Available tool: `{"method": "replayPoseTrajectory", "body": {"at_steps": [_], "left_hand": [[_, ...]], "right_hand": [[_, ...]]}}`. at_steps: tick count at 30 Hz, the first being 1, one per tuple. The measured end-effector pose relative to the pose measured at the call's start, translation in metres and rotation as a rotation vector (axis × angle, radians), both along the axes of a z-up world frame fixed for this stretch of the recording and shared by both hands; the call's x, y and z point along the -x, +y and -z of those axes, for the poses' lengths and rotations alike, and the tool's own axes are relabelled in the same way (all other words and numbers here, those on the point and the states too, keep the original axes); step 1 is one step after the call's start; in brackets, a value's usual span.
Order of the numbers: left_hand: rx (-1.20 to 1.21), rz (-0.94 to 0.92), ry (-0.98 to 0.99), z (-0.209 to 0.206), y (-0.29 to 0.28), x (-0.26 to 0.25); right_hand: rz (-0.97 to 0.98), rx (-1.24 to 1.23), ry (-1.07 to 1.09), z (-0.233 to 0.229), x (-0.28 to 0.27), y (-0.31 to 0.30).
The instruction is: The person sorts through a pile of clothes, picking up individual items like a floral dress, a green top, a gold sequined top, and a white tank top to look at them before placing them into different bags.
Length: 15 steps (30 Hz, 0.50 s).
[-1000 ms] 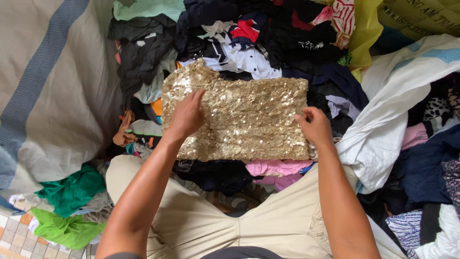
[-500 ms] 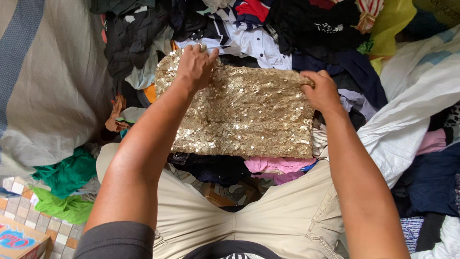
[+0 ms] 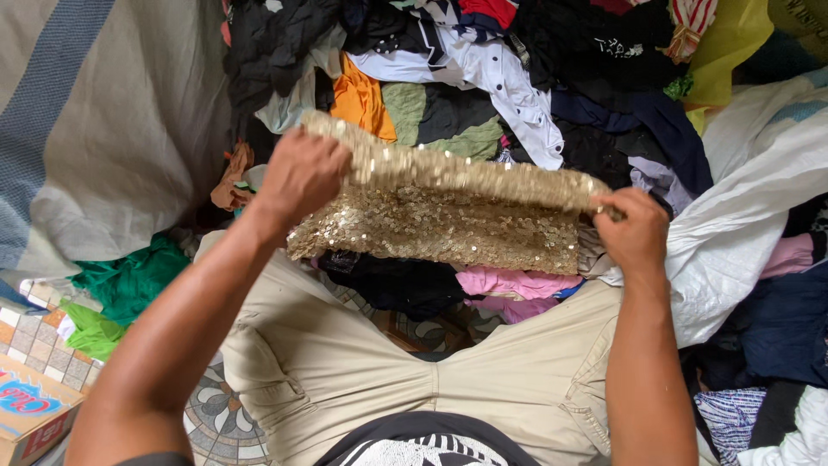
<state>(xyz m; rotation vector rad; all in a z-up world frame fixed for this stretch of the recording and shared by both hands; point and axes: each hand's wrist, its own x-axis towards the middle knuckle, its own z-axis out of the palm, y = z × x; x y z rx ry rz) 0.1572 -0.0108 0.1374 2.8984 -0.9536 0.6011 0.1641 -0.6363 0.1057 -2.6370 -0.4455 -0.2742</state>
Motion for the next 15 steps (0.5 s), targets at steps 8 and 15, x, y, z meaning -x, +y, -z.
{"method": "replayPoseTrajectory", "body": {"at_steps": [8, 15], "left_hand": [[0.271, -0.275, 0.567, -0.021, -0.037, 0.094], [0.413, -0.486, 0.757, -0.014, -0.064, 0.107]], "right_hand": [[0.52, -0.098, 0.706, -0.03, 0.034, -0.001], [0.667, 0.046, 0.857, -0.016, 0.038, 0.047]]}}
